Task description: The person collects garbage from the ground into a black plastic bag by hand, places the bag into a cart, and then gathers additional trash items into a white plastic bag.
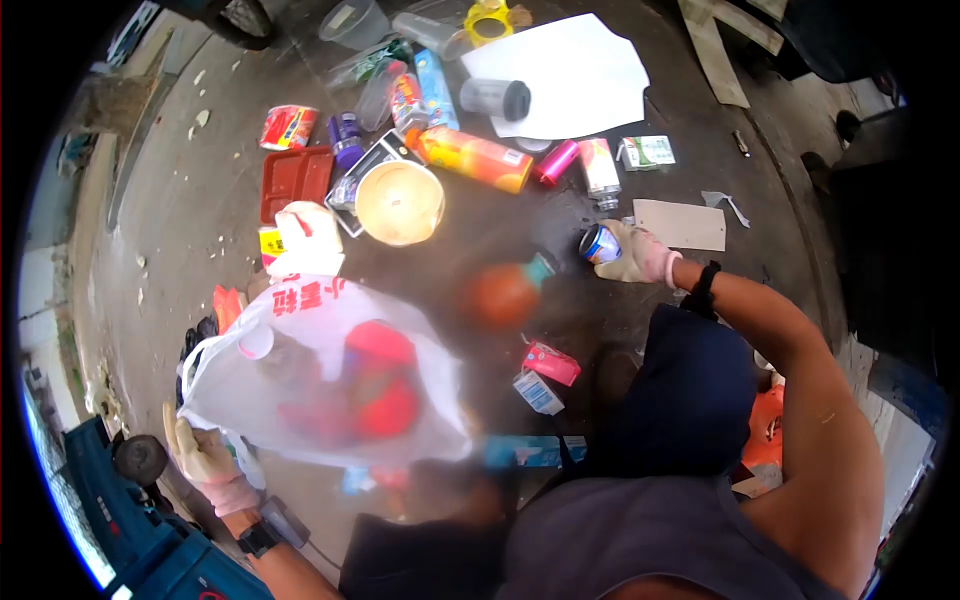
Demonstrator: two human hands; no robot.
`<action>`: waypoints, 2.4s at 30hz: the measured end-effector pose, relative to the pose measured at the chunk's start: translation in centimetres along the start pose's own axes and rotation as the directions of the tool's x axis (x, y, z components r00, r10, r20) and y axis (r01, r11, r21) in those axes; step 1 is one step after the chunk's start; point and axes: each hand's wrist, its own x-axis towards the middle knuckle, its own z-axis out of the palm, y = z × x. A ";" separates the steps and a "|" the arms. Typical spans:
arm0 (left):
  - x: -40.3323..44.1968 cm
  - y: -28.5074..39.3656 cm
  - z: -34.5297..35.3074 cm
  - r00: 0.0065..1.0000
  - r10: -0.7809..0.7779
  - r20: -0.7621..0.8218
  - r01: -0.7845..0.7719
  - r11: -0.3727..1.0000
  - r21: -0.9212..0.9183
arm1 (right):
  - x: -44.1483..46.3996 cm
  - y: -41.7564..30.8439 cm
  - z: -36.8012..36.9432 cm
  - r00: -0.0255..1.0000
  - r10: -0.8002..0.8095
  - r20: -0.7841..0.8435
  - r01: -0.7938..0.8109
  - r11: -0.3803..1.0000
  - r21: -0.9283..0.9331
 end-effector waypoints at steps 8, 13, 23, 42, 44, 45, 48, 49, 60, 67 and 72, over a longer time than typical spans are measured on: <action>-0.8 5.2 2.7 0.971 -0.229 -0.071 0.193 0.922 -0.335 | -3.3 -25.7 -6.5 0.644 -0.762 -0.069 0.731 0.587 0.347; -1.0 5.0 2.2 0.967 -0.243 -0.076 0.211 0.933 -0.292 | -2.0 -33.3 -1.1 0.478 -0.878 0.022 0.847 0.468 0.251; -1.2 1.8 -0.7 0.980 -0.196 0.044 0.200 0.947 -0.252 | -1.7 -8.6 -0.6 0.624 -0.584 0.520 0.774 0.554 -0.306; -1.3 4.7 2.2 0.975 -0.223 -0.009 0.213 0.939 -0.271 | -3.3 -6.0 4.7 0.886 -0.160 0.436 0.341 0.861 -0.377; -1.2 4.9 2.3 0.982 -0.191 -0.008 0.182 0.948 -0.262 | -3.2 -8.6 3.2 0.904 -0.105 0.414 0.285 0.870 -0.402; -1.3 5.1 2.7 0.981 -0.192 -0.015 0.181 0.945 -0.272 | -2.5 -7.9 2.4 0.908 -0.124 0.400 0.301 0.858 -0.417; -1.1 5.1 3.0 0.990 -0.134 -0.042 0.127 0.984 -0.127 | -1.3 -10.9 -1.4 0.911 -0.122 0.393 0.234 0.939 -0.252; -1.0 4.8 2.8 0.995 -0.093 -0.031 0.091 0.992 -0.084 | -1.3 -12.5 -3.2 0.908 -0.111 0.404 0.187 0.970 -0.155; -1.1 5.7 3.3 0.996 0.061 -0.064 -0.057 0.997 0.050 | -0.7 -35.5 -7.4 0.499 -0.512 0.699 0.589 0.792 0.160; -1.5 5.9 2.5 0.996 -0.074 -0.056 0.069 0.994 -0.081 | -1.3 -42.7 3.0 0.481 -0.197 0.854 0.475 0.878 -0.065; -1.4 5.0 2.4 0.986 -0.164 -0.015 0.159 0.971 -0.177 | -0.6 -40.6 12.1 0.700 -0.357 0.619 0.502 0.862 -0.070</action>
